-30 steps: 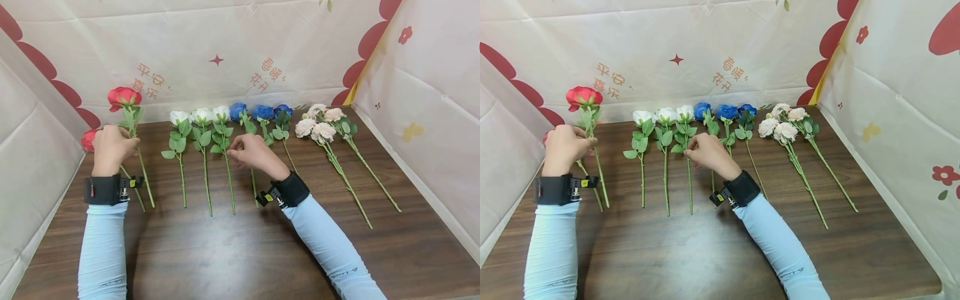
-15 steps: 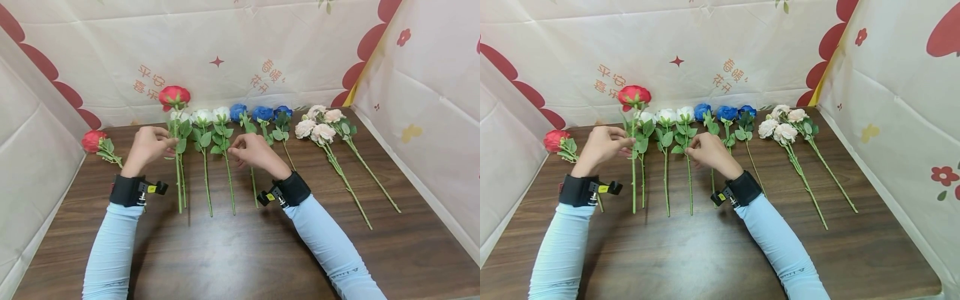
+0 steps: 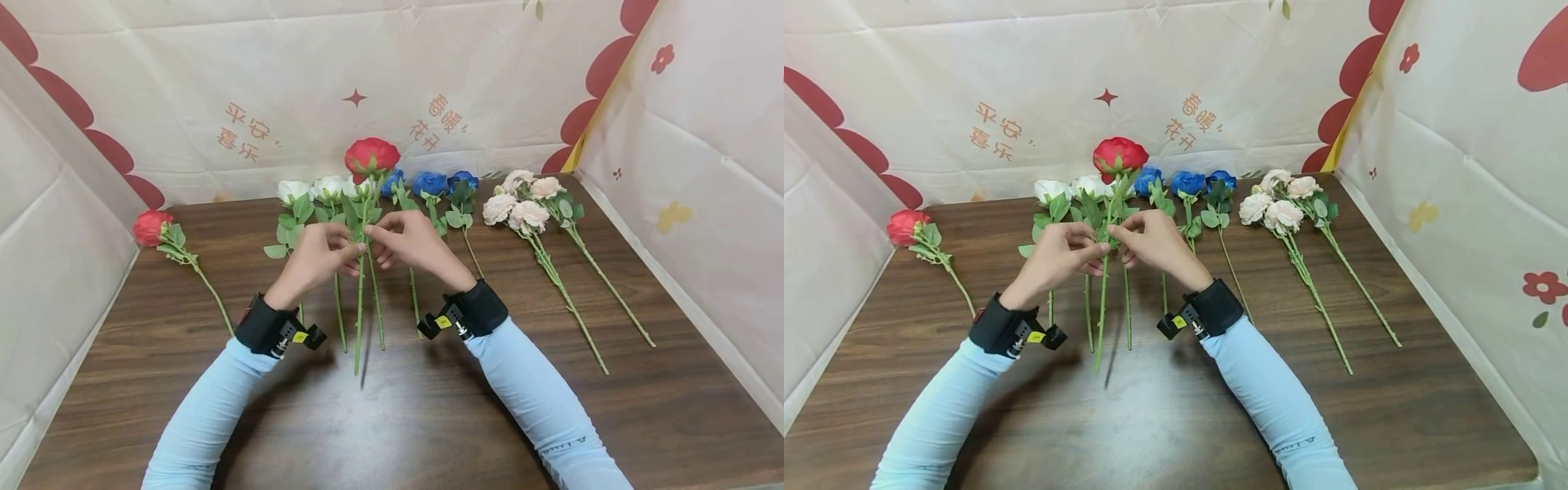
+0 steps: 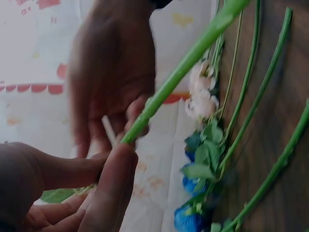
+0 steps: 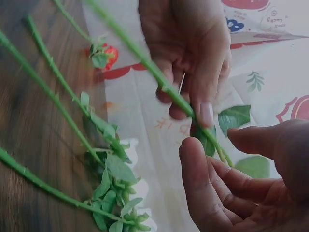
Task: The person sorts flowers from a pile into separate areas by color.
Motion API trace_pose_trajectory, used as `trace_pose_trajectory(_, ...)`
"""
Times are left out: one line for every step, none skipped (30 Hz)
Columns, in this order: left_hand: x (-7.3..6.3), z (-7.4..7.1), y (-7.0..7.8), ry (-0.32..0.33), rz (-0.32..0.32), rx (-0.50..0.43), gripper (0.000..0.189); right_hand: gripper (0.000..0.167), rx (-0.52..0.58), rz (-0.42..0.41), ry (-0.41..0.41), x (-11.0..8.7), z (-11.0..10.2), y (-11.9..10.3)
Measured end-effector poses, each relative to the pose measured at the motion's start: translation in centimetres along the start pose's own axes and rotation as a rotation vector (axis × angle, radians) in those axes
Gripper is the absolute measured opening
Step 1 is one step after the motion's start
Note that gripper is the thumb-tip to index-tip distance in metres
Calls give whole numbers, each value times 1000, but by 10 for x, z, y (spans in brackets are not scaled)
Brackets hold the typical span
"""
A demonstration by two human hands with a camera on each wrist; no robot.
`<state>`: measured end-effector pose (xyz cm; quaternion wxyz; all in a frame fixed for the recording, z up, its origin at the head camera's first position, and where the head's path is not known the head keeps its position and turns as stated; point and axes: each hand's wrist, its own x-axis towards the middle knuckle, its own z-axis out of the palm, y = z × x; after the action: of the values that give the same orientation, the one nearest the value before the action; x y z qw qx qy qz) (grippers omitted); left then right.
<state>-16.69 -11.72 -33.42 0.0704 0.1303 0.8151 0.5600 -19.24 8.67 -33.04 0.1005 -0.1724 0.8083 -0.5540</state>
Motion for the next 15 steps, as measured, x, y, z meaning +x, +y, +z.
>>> trace_pose_trajectory(-1,3,1,-5,12,-10,20,27,15,-4,1,0,0,-1)
trace_pose_trajectory(-2,6,1,-9,26,-15,19,26,26,-8,3,-1,-1,-1)
trace_pose_trajectory(-2,8,2,-14,38,-18,18,25,35,-11,6,-1,-1,-2)
trace_pose_trajectory(-3,9,2,-15,47,-18,16,24,43,-13,9,-1,-1,-3)
trace_pose_trajectory(-4,11,2,-17,52,-24,15,23,48,-14,12,-1,-2,-4)
trace_pose_trajectory(-4,12,3,-16,56,-26,14,21,54,-14,16,-2,-2,-4)
trace_pose_trajectory(-4,13,3,-15,59,-31,12,21,58,-15,18,-2,-2,-5)
trace_pose_trajectory(-5,14,3,-15,60,-33,12,20,59,-16,19,-2,-2,-5)
trace_pose_trajectory(-5,15,3,-15,57,-35,11,19,63,-15,19,-2,-2,-6)
trace_pose_trajectory(-5,16,3,-16,53,-40,11,19,67,-14,20,-2,-2,-6)
trace_pose_trajectory(-5,16,3,-16,47,-48,12,18,73,-11,21,-3,-2,-6)
trace_pose_trajectory(-4,17,3,-16,41,-56,13,18,81,-9,21,-3,-2,-7)
trace_pose_trajectory(-4,18,3,-16,34,-62,14,18,88,-7,22,-3,-2,-7)
trace_pose_trajectory(-4,19,3,-17,27,-68,16,17,94,-5,23,-4,-2,-7)
trace_pose_trajectory(-4,19,3,-16,20,-73,19,17,100,-5,25,-4,-2,-7)
